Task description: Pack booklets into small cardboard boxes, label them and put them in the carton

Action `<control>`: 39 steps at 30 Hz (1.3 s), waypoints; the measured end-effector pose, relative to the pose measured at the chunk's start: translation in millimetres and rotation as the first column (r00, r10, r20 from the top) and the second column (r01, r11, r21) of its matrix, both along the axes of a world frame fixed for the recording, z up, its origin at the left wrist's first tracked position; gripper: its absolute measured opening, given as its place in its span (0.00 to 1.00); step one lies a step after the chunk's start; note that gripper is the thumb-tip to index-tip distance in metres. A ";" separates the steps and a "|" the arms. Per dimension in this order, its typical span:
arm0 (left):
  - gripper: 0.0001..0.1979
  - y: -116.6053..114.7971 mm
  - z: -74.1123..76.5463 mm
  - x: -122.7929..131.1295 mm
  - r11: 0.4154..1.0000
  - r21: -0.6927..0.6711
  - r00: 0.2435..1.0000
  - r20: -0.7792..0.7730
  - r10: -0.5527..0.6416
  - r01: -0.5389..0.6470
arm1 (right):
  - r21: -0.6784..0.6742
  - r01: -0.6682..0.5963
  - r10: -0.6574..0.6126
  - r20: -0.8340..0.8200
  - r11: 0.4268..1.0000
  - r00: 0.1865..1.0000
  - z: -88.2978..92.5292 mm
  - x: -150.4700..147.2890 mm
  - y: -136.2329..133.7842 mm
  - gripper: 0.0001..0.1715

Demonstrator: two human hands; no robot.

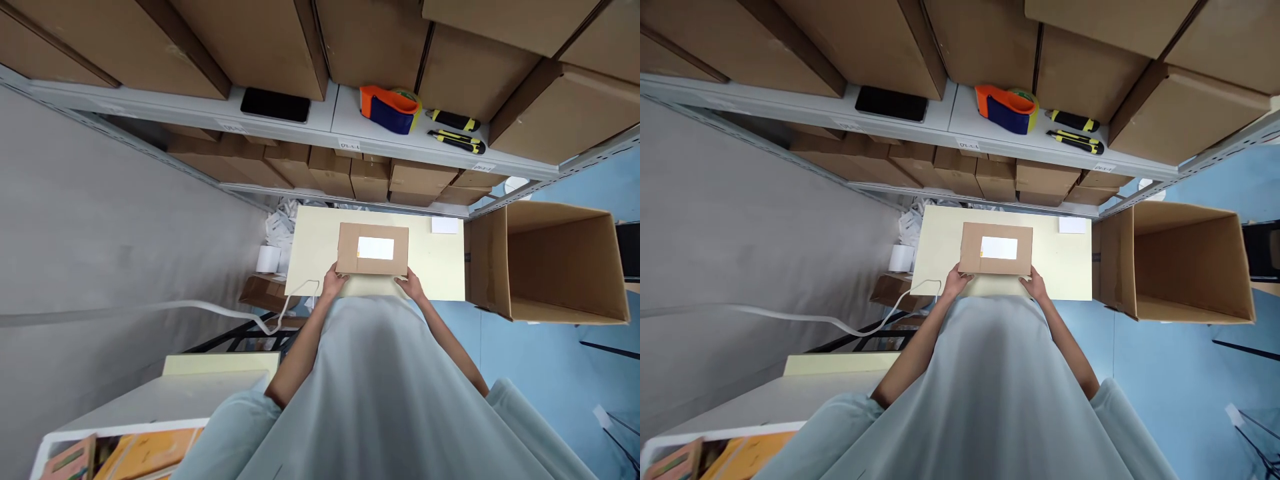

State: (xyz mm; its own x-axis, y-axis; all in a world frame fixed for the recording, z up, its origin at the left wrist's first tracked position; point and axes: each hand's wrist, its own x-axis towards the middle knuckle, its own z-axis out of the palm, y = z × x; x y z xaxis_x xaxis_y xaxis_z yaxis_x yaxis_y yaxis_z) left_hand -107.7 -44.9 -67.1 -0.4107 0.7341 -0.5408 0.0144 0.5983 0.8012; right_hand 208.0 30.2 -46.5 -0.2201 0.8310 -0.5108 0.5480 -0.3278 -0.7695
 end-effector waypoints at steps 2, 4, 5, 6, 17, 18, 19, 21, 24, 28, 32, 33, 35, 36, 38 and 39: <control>0.37 2.3 4.8 -0.8 1.000 -0.019 1.000 0.004 0.000 0.000 | 0.009 0.007 -0.007 0.013 1.000 1.000 1.8 -2.7 -0.1 0.33; 0.35 4.4 11.9 -2.3 0.999 -0.031 1.000 0.005 -0.006 0.007 | 0.023 0.017 -0.018 0.020 1.000 1.000 5.6 -5.7 0.6 0.29; 0.34 5.1 16.3 -3.3 0.999 -0.034 1.000 0.004 -0.014 0.014 | 0.031 0.024 -0.024 0.021 0.999 0.999 8.3 -7.1 1.2 0.28; 0.32 5.3 21.1 -4.5 0.999 -0.035 1.000 0.001 -0.025 0.025 | 0.041 0.032 -0.033 0.020 0.999 0.999 11.8 -8.5 1.8 0.26; 0.26 8.4 103.9 -11.1 0.929 0.262 0.946 -0.264 -0.190 0.260 | 0.205 0.332 -0.308 -0.139 0.921 0.941 101.1 -7.5 -18.5 0.35; 0.26 12.2 112.8 -10.4 0.918 0.276 0.937 -0.280 -0.207 0.285 | 0.205 0.378 -0.351 -0.155 0.903 0.923 112.2 -6.6 -27.6 0.36; 0.26 16.4 121.5 -9.0 0.908 0.283 0.930 -0.290 -0.227 0.310 | 0.206 0.424 -0.398 -0.158 0.882 0.904 123.1 -5.7 -38.2 0.36; 0.25 25.3 138.1 -3.0 0.879 0.297 0.912 -0.291 -0.290 0.374 | 0.210 0.522 -0.502 -0.144 0.827 0.853 143.6 -3.2 -63.2 0.37; 0.25 36.6 159.1 16.0 0.803 0.338 0.868 -0.270 -0.417 0.491 | 0.211 0.661 -0.651 -0.124 0.720 0.749 168.5 3.5 -105.4 0.38; 0.24 42.1 179.5 58.2 0.684 0.390 0.787 -0.264 -0.558 0.616 | 0.228 0.799 -0.798 -0.124 0.556 0.590 188.0 22.6 -157.8 0.42; 0.25 38.2 195.7 109.8 0.586 0.421 0.713 -0.273 -0.646 0.692 | 0.239 0.876 -0.880 -0.128 0.420 0.457 193.8 55.4 -197.0 0.45; 0.25 36.6 199.0 123.7 0.569 0.418 0.696 -0.275 -0.663 0.708 | 0.234 0.889 -0.893 -0.133 0.393 0.429 193.3 65.3 -204.6 0.45; 0.25 33.2 203.7 153.0 0.547 0.398 0.666 -0.282 -0.691 0.736 | 0.224 0.910 -0.912 -0.144 0.349 0.385 190.1 87.1 -217.3 0.46; 0.25 31.4 204.9 168.6 0.540 0.386 0.654 -0.286 -0.701 0.748 | 0.218 0.918 -0.918 -0.150 0.331 0.366 187.4 98.9 -222.6 0.46; 0.25 27.7 204.5 201.9 0.534 0.360 0.637 -0.294 -0.713 0.765 | 0.202 0.932 -0.930 -0.156 0.301 0.334 180.7 124.4 -231.5 0.45; 0.25 25.7 203.2 219.5 0.535 0.348 0.632 -0.300 -0.714 0.770 | 0.195 0.937 -0.934 -0.154 0.290 0.321 177.2 138.4 -235.4 0.45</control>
